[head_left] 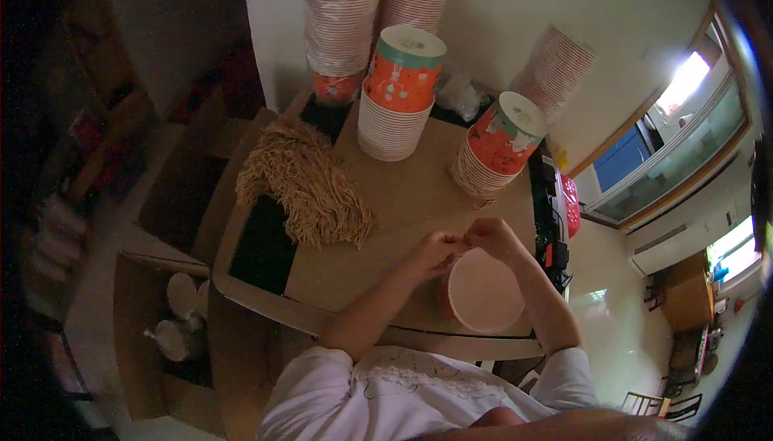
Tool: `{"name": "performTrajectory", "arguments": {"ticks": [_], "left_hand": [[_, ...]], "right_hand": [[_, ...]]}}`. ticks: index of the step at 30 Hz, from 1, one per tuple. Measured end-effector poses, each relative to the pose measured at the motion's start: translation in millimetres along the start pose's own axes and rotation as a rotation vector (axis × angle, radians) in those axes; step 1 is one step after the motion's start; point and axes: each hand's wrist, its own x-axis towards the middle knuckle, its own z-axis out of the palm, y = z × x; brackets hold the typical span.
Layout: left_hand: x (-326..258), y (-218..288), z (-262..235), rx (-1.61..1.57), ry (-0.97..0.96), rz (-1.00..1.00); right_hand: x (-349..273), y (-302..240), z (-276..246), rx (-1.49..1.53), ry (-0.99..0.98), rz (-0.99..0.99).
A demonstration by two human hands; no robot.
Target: Manually attaching string handles to printed paper buckets at a workstation.
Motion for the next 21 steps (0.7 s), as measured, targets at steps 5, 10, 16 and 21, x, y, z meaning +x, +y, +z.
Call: {"name": "performTrajectory", "arguments": {"ticks": [5, 10, 16, 21], "left_hand": [[11.3, -1.1, -3.7, 0.349, 0.192, 0.228], [9.5, 2.0, 3.1, 0.480, 0.206, 0.297], [5.4, 1.6, 3.8, 0.502, 0.219, 0.315], [10.7, -4.5, -6.4, 0.665, 0.237, 0.382]], "right_hand": [[-3.8, -11.3, -0.7, 0.350, 0.025, 0.025], [-3.5, -1.7, -8.0, 0.178, -0.066, -0.152], [-6.5, -22.4, -16.1, -0.277, -0.033, -0.100], [-11.5, -21.4, -17.6, -0.212, -0.017, -0.151]]}}
